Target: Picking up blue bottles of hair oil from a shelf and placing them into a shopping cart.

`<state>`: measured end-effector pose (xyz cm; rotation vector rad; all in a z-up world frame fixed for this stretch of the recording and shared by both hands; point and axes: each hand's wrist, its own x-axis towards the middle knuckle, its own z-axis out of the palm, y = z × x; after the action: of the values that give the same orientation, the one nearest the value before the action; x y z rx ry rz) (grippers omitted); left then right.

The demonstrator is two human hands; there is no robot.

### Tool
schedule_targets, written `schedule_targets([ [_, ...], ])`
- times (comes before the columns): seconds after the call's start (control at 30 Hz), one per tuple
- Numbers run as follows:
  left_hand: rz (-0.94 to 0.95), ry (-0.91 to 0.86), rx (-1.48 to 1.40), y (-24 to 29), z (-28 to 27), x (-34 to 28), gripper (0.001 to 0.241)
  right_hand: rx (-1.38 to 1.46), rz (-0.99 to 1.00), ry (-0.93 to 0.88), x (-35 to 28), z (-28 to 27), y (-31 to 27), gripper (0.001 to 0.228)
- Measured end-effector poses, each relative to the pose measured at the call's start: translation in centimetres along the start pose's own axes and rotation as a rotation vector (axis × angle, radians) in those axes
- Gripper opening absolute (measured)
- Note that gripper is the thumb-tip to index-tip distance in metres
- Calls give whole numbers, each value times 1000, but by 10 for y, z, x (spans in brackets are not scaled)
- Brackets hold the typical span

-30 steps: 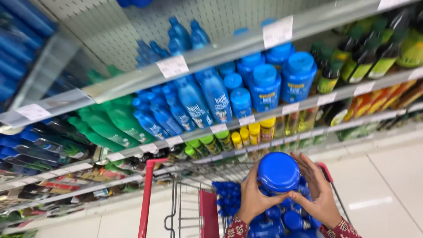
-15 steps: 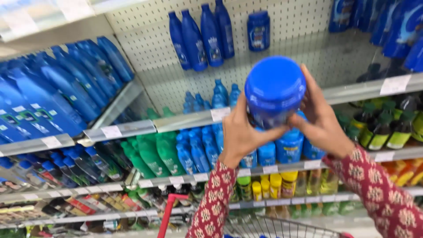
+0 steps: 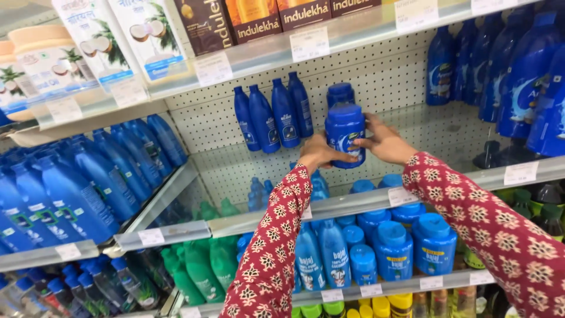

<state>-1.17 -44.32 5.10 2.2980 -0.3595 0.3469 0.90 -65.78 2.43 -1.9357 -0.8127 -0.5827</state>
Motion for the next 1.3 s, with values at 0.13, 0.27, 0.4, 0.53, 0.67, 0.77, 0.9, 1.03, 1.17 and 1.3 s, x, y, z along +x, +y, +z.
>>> schedule_targets([
  [0.13,-59,-49,-2,-2,-2,13,89,-245,144,-53,22,-3,0,83],
  [0.27,-57,-26,20,-28,7,43,78,-538,314,-158,38,-3,5,77],
  [0.4,-103,95,-34,-30,20,55,88,-587,378,-106,55,8,33,66],
  [0.53,-52,156,-161,-53,38,90,88,-55,550,-42,79,24,75,40],
  [0.67,94,156,316,-124,67,173,61,36,577,3,105,36,112,40],
  [0.77,-3,123,345,-110,64,174,70,241,408,-219,118,41,131,46],
  [0.9,-10,220,384,-129,68,184,61,253,531,-297,126,42,125,57],
  [1.03,-147,191,234,-86,37,136,63,78,429,-401,123,45,110,68],
  [1.17,-151,160,265,-87,36,136,54,-14,369,-356,129,55,127,65],
  [1.3,-70,112,249,-136,61,177,64,-191,409,-360,131,57,136,72],
])
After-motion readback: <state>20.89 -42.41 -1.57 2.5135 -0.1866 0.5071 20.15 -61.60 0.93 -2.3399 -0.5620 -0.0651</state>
